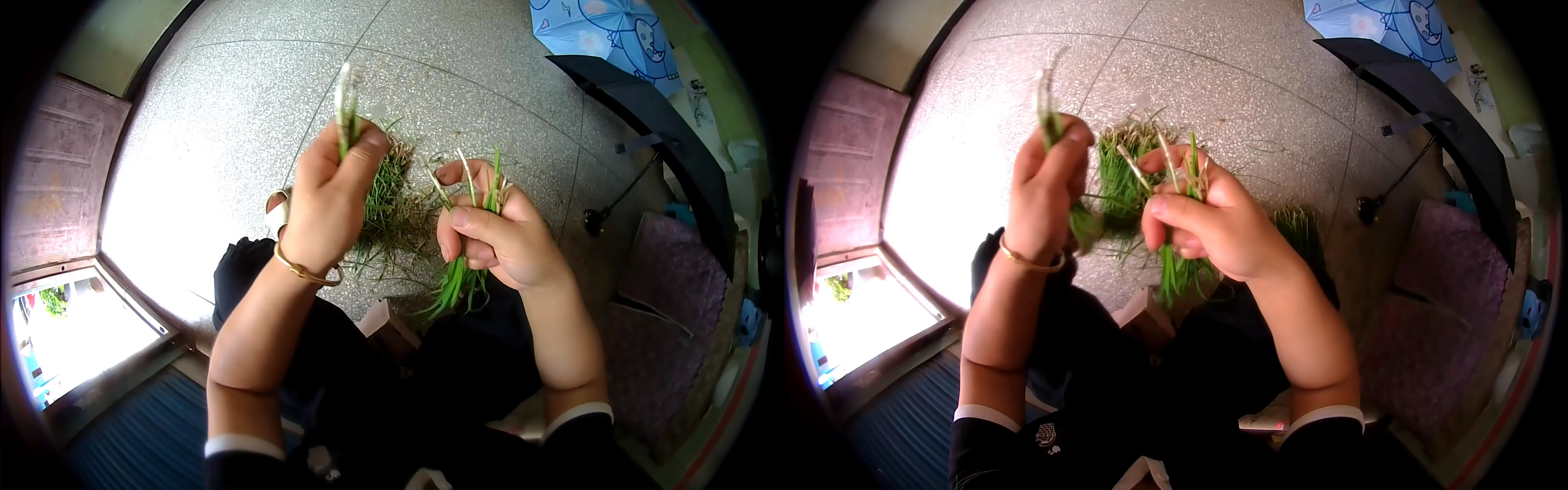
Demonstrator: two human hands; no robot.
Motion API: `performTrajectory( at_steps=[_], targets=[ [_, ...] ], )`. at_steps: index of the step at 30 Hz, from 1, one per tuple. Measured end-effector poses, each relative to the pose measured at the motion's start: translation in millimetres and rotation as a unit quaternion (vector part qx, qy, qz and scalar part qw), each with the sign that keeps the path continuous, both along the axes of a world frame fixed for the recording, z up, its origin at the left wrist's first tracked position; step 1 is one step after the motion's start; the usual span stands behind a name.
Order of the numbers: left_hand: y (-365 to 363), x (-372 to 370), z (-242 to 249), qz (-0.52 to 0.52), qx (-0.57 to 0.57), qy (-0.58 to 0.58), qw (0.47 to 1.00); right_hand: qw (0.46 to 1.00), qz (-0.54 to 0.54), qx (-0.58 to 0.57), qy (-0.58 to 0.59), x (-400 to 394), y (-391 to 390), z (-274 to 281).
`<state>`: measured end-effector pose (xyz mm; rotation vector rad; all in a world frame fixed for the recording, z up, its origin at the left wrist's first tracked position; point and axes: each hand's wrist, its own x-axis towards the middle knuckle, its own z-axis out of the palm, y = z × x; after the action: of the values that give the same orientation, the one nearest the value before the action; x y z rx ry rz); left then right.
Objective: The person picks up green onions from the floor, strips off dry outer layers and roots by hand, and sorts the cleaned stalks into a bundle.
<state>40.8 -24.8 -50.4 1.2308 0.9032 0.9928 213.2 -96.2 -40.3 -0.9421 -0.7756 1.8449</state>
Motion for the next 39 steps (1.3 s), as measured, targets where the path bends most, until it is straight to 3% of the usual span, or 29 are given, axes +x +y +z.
performTrajectory(
  at_steps=[5, 7, 10, 12, 14, 17, 20, 24, 26, 28, 30, 33, 35, 38, 39],
  targets=[
    [3, -7, 5, -0.007, -0.001, 0.048, 0.999, 1.000, -0.021, -0.013, 0.001, 2, 1, -1],
    [1, -8, -1, -0.097, 0.041, 0.083, 0.991, 0.999, -0.037, -0.016, -0.019, 1, 1, 1],
    [-3, -5, 3, -0.104, 0.027, 0.105, 0.989, 0.998, -0.036, -0.002, -0.046, 0, 1, -1],
    [-5, 1, -1, -0.061, 0.021, 0.051, 0.997, 0.997, -0.029, -0.005, -0.065, 0, 1, -1],
    [-4, 0, 9, -0.075, -0.099, 0.086, 0.989, 0.996, -0.023, -0.008, -0.085, 0, 1, -2],
    [-7, 2, -4, -0.102, -0.019, 0.059, 0.993, 0.985, -0.017, 0.015, -0.172, -4, 0, -3],
    [-6, 2, -6, -0.087, 0.023, 0.090, 0.992, 0.987, -0.034, 0.023, -0.155, -4, 2, -9],
    [-6, 3, 1, -0.075, 0.004, 0.014, 0.997, 0.985, -0.052, -0.002, -0.161, 2, 4, -8],
    [-8, 4, 0, -0.088, 0.007, 0.003, 0.996, 0.965, -0.071, 0.057, -0.248, -3, 3, -8],
    [-12, 5, 2, -0.133, -0.030, -0.021, 0.990, 0.971, -0.085, 0.072, -0.214, -10, 0, -15],
    [-9, 2, -7, -0.150, 0.003, 0.009, 0.989, 0.975, -0.099, 0.085, -0.180, -11, 0, -15],
    [-6, -1, 1, -0.139, -0.033, 0.053, 0.988, 0.980, -0.031, 0.029, -0.193, 1, 4, -6],
    [-6, -3, 3, -0.142, -0.036, 0.049, 0.988, 0.998, -0.053, -0.010, -0.017, 6, 5, -9],
    [-7, -3, 4, -0.146, -0.045, 0.039, 0.988, 0.989, -0.123, 0.024, -0.080, 0, 7, -17],
    [-7, -3, 3, -0.148, -0.049, 0.032, 0.987, 0.975, -0.153, 0.084, -0.141, -3, 9, -25]
  ],
)
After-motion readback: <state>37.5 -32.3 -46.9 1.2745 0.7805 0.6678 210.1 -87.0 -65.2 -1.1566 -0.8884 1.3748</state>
